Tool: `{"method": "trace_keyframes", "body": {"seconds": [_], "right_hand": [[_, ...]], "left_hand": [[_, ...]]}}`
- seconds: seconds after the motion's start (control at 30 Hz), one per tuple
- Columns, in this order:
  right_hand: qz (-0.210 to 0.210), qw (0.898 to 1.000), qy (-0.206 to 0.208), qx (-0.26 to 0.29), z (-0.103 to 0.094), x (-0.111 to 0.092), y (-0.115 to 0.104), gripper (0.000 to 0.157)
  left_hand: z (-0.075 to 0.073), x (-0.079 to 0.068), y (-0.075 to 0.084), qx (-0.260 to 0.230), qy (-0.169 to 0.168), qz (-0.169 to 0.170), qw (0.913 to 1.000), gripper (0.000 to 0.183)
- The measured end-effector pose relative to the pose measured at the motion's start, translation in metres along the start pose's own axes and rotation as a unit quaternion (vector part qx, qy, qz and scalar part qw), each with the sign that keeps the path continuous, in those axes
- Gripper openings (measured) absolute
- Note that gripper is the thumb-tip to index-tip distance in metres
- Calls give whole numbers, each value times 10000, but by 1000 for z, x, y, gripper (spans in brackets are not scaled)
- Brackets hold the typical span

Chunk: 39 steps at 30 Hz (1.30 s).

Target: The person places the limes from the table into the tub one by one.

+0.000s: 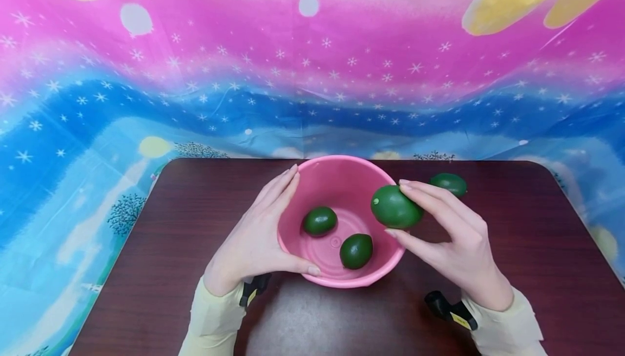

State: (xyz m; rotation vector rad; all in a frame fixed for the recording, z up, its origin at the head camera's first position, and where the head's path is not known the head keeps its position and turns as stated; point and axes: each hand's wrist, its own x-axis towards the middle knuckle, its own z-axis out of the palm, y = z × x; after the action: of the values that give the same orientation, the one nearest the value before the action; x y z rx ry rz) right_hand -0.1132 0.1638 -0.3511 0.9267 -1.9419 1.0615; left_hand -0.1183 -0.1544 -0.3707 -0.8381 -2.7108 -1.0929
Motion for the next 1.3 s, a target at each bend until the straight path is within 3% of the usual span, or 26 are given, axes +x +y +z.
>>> {"method": "trace_keyframes", "body": {"seconds": [0.37, 1.3], "right_hand": [[70, 9996, -281, -18, 3, 2, -5, 57], [-134, 9994, -322, 62, 10, 0, -5, 52]], "left_hand": [[0, 0, 0, 35, 12, 77, 10000, 135], [0, 0, 0, 79, 5, 84, 9999, 135]]}}
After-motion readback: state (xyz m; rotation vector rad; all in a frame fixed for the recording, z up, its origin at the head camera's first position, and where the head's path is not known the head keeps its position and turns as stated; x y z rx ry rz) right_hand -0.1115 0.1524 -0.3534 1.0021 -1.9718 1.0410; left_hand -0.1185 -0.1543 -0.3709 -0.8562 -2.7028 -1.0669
